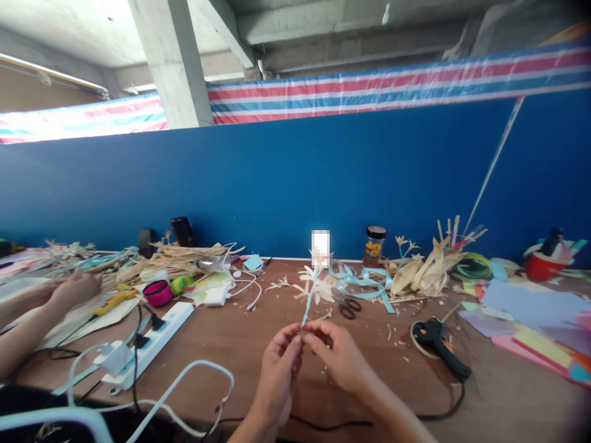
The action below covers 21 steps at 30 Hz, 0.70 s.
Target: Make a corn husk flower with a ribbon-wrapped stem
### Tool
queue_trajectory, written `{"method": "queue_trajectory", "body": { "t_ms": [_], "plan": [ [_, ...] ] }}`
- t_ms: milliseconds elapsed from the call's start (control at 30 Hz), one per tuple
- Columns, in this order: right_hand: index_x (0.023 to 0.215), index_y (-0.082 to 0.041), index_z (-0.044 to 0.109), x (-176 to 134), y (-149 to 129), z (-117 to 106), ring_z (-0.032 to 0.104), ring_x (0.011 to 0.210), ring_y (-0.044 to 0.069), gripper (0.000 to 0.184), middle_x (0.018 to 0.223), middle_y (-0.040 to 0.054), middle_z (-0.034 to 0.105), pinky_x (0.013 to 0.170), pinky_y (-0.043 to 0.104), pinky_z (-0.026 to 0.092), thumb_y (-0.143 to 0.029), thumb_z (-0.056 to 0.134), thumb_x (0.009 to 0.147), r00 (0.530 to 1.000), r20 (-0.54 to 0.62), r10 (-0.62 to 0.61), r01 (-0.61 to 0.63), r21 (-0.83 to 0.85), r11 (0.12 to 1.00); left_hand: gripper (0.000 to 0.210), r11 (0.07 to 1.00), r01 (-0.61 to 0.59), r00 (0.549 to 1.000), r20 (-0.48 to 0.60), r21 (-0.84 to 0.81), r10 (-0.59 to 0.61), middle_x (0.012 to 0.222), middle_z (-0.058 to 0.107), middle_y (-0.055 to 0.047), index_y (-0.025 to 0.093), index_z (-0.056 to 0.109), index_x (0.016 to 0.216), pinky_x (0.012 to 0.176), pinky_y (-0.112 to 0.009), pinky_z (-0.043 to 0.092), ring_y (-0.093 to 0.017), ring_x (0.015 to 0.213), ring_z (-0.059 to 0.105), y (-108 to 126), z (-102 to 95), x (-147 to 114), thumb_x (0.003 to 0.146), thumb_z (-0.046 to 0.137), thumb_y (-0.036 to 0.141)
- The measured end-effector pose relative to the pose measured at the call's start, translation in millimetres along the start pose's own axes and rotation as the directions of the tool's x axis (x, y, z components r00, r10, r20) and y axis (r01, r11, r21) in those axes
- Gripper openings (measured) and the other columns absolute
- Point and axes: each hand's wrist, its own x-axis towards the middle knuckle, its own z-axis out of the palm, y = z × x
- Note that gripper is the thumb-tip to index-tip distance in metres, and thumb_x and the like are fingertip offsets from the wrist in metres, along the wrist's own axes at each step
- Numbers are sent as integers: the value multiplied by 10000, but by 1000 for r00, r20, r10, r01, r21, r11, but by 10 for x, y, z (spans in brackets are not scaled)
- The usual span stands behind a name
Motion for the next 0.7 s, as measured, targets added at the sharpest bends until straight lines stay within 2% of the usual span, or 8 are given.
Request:
{"method": "queue_trajectory", "body": {
  "t_ms": [167, 333, 433, 533, 700],
  "plan": [
    [805, -146, 595, -7, 274, 134, 554, 670, 145, 196, 703, 17, 613, 651, 247, 434, -320, 572, 717, 994, -70, 85, -70, 195, 978, 240, 990, -11, 1000, 23, 142, 7, 666, 518, 10, 141, 607, 885, 429, -116, 266, -14, 473, 345, -93, -94, -26, 693, 623, 284],
    [722, -151, 548, -8, 261, 48, 470, 550, 103, 206, 582, -27, 507, 545, 210, 393, -356, 538, 748, 986, -141, 83, -61, 153, 986, 263, 968, 0, 1000, 26, 252, -7, 656, 533, -3, 141, 609, 839, 420, -140, 268, -49, 499, 402, -252, -142, -19, 709, 580, 368],
    [731, -163, 527, 9, 268, -145, 436, 504, 97, 237, 562, -30, 481, 462, 196, 345, -397, 514, 759, 973, -213, 88, -68, 100, 993, 307, 937, 47, 998, 31, 346, -62, 571, 518, 10, 125, 601, 793, 394, -156, 252, -47, 426, 369, -338, -272, 6, 670, 603, 406],
    [759, -167, 515, 27, 320, -411, 474, 554, 116, 252, 654, 10, 546, 433, 187, 330, -419, 510, 757, 950, -285, 125, -96, 115, 989, 339, 902, 82, 995, 24, 425, -101, 557, 529, 12, 134, 594, 770, 355, -158, 182, -38, 374, 312, -326, -454, -14, 636, 615, 444],
    [761, -166, 504, 81, 382, -810, 467, 572, 101, 238, 697, 17, 564, 420, 160, 310, -399, 547, 739, 892, -424, 155, -94, 162, 982, 290, 810, 15, 990, 103, 587, -93, 482, 531, 5, 167, 610, 539, 418, -183, 308, -82, 430, 406, -192, -665, -250, 620, 618, 445]
  ]
}}
